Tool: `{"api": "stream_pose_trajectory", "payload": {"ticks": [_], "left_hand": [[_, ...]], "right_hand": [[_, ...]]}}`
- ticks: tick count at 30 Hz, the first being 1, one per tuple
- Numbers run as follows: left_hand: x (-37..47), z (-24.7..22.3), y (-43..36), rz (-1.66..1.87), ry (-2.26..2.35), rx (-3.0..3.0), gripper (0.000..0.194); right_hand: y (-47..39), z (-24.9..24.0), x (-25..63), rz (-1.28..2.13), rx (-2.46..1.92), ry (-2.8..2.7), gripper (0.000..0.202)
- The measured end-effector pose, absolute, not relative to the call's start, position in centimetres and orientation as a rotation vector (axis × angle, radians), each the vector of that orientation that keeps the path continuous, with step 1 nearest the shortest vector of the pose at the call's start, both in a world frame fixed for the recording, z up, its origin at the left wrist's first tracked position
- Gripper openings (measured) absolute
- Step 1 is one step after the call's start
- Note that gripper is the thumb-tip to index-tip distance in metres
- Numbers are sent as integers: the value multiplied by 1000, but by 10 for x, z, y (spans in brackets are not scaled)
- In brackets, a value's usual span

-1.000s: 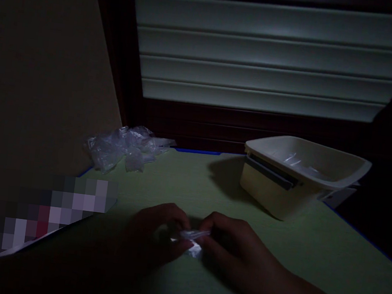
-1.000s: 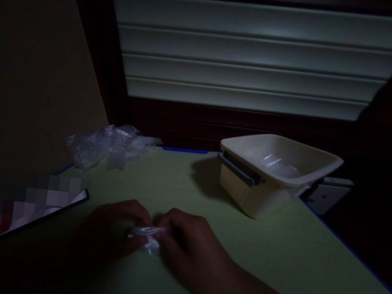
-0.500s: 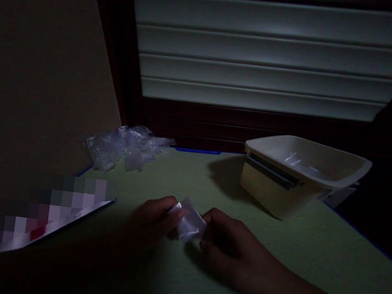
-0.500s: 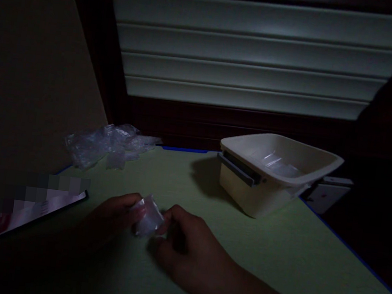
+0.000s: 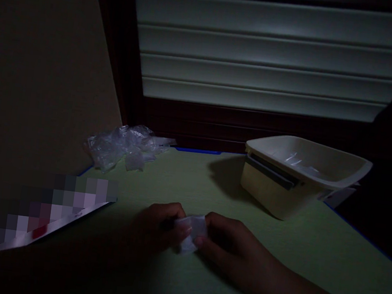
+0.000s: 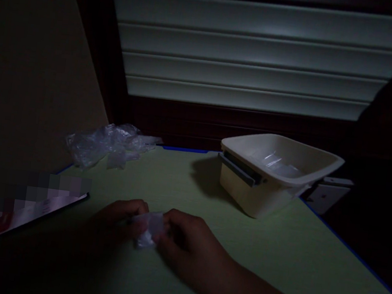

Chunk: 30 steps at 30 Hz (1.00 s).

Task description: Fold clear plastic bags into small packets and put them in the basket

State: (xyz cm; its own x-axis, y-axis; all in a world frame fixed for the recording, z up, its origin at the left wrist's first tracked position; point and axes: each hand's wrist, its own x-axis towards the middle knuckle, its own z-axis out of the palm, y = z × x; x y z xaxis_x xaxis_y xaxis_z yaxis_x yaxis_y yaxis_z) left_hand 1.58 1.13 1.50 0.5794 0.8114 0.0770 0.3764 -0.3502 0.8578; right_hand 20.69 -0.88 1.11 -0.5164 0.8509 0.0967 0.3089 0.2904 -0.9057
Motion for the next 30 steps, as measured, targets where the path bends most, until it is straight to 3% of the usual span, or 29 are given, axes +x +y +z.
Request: {"api": "stream_pose_trajectory", "payload": {"ticks": [12,16,21,30], "left_hand": [[13,2,20,661,936,2191,25],[12,-1,21,691,879,2191,22],[15,0,21,751,852,2172,17],[15,-8,24,805,766,2240,19]], "right_hand": [[-2,11,210,1411,-944,-1753,28],[-3,12,213,1331,-983,-1827,24],[-2,19,219,1054,-1048,-1947,20],[8,71,251,130,-1068,-2000,14]]}}
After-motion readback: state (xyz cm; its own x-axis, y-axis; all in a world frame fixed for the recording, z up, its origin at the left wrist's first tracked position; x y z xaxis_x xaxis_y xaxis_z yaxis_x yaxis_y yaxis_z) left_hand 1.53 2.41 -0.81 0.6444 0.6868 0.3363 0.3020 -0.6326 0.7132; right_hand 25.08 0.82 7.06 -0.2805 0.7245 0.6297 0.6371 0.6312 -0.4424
